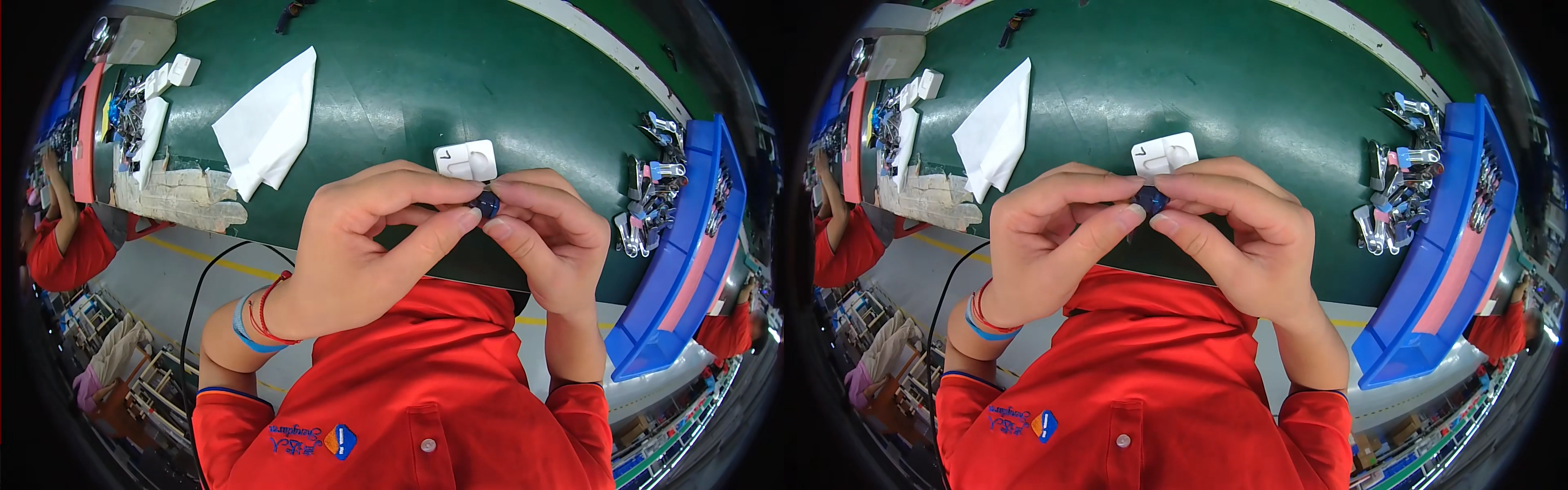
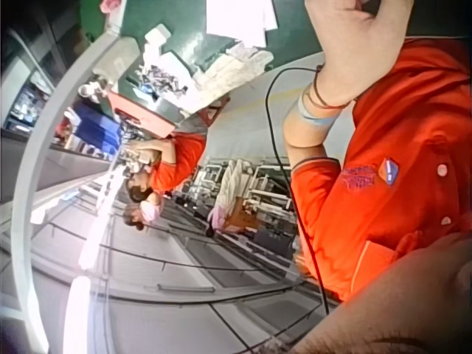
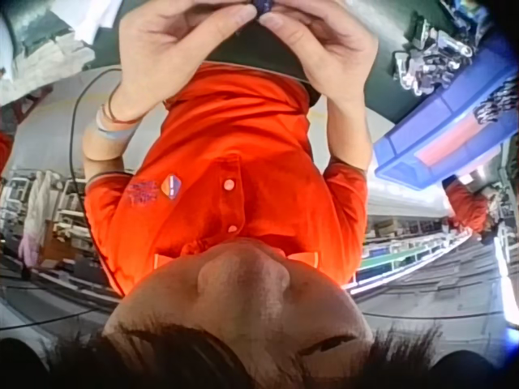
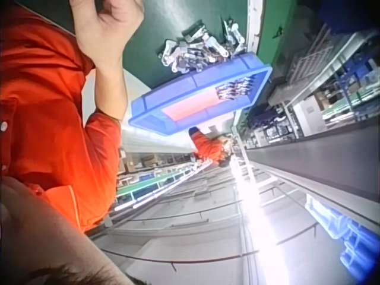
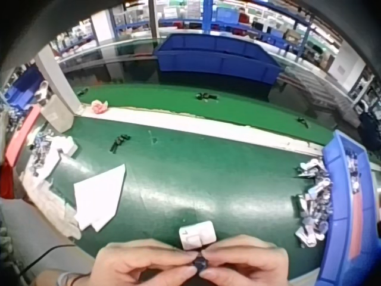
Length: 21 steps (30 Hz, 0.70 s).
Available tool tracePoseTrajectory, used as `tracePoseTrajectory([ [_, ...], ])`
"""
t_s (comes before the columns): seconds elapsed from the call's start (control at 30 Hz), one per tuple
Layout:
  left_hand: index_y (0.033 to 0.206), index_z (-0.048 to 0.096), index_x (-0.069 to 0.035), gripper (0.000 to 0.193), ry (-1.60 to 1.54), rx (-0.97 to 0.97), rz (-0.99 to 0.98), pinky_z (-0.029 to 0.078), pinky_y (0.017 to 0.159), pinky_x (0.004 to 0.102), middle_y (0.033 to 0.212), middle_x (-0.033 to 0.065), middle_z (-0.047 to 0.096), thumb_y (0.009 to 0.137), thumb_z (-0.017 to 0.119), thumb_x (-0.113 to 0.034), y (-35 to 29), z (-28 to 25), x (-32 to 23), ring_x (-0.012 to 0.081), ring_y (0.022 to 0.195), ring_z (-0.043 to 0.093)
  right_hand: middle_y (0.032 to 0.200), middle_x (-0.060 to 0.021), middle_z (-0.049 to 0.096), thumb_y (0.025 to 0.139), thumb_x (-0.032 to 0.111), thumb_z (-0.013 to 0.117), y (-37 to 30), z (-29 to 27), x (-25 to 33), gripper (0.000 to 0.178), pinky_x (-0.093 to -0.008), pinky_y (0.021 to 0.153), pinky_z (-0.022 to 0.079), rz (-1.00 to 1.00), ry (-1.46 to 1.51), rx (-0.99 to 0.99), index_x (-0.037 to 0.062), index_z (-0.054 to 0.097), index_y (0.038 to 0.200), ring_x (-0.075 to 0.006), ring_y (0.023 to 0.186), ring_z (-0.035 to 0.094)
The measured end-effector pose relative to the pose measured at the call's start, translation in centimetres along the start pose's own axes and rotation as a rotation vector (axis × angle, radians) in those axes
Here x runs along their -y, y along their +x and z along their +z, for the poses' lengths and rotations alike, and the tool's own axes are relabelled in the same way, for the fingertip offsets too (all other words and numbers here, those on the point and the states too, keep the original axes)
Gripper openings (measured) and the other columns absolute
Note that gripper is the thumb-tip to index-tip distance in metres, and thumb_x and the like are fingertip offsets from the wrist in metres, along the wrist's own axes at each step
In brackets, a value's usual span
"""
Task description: Assembling small electronic components by hand at a factory workstation.
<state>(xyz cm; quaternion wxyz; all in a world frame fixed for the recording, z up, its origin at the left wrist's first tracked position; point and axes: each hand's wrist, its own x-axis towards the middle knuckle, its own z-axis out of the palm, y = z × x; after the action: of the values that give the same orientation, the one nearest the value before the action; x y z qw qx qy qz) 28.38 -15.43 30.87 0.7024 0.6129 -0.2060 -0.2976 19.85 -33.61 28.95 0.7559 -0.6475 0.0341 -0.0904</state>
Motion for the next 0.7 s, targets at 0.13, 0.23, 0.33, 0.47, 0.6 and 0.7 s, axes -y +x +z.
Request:
tracePoseTrajectory([
  [0.13, 0.108, 0.065, 0.007, 0.025, 0.153, -0.003, 0.062, 0.055, 0.081, 0.0268, 0.104, 0.0157, 0.066, 0.084, 0.064, 0.012, -0.09, 0.06, -0.13, 0.0194, 0.095, 0.066, 0.104, -0.0171, 0.066, 0.080, -0.009, 0.071, 0.02, -0.15, -0.04, 0.027, -0.0284, 0.079, 0.054, -0.030, -0.089, 0.002, -0.0061, 0.068, 0.106, -0.0207, 0.092, 0.066],
  [0.23, 0.108, 0.066, 0.006, 0.027, 0.268, 0.031, 0.162, 0.055, 0.080, 0.0272, 0.102, 0.0162, 0.066, 0.082, 0.066, 0.012, -0.09, -0.22, 0.02, 0.0199, 0.094, 0.066, 0.102, -0.0158, 0.067, 0.078, -0.006, 0.073, 0.10, -0.01, -0.05, 0.026, -0.0279, 0.076, 0.054, -0.079, -0.129, -0.024, -0.0043, 0.070, 0.103, -0.0199, 0.089, 0.067],
  [0.33, 0.108, 0.066, 0.006, 0.028, 0.293, 0.039, 0.212, 0.054, 0.078, 0.0272, 0.101, 0.0165, 0.067, 0.081, 0.067, 0.012, 0.01, -0.36, 0.21, 0.0201, 0.092, 0.066, 0.100, -0.0151, 0.068, 0.077, -0.005, 0.074, 0.00, -0.22, 0.09, 0.026, -0.0274, 0.075, 0.053, -0.059, -0.170, -0.018, -0.0036, 0.071, 0.102, -0.0195, 0.087, 0.067],
  [0.47, 0.107, 0.067, 0.006, 0.028, 0.311, 0.063, 0.268, 0.054, 0.074, 0.0273, 0.100, 0.0167, 0.067, 0.080, 0.068, 0.012, 0.11, -0.54, 0.24, 0.0207, 0.088, 0.066, 0.097, -0.0141, 0.069, 0.076, -0.004, 0.076, -0.04, -0.17, 0.25, 0.025, -0.0268, 0.073, 0.053, -0.076, -0.205, -0.026, -0.0028, 0.072, 0.100, -0.0191, 0.086, 0.067],
  [0.6, 0.106, 0.067, 0.006, 0.027, 0.304, 0.078, 0.289, 0.053, 0.073, 0.0276, 0.100, 0.0168, 0.068, 0.080, 0.069, 0.011, 0.09, -0.58, 0.21, 0.0213, 0.087, 0.066, 0.095, -0.0137, 0.069, 0.074, -0.003, 0.078, -0.08, -0.05, 0.63, 0.025, -0.0265, 0.072, 0.053, -0.104, -0.233, -0.035, -0.0023, 0.072, 0.098, -0.0191, 0.084, 0.067],
  [0.7, 0.106, 0.067, 0.006, 0.026, 0.294, 0.083, 0.286, 0.053, 0.073, 0.0279, 0.100, 0.0167, 0.068, 0.080, 0.069, 0.011, 0.12, -0.56, 0.16, 0.0216, 0.087, 0.066, 0.094, -0.0137, 0.069, 0.073, -0.003, 0.078, 0.03, -0.06, 0.82, 0.025, -0.0264, 0.071, 0.053, -0.125, -0.254, -0.036, -0.0020, 0.073, 0.097, -0.0191, 0.083, 0.067],
])
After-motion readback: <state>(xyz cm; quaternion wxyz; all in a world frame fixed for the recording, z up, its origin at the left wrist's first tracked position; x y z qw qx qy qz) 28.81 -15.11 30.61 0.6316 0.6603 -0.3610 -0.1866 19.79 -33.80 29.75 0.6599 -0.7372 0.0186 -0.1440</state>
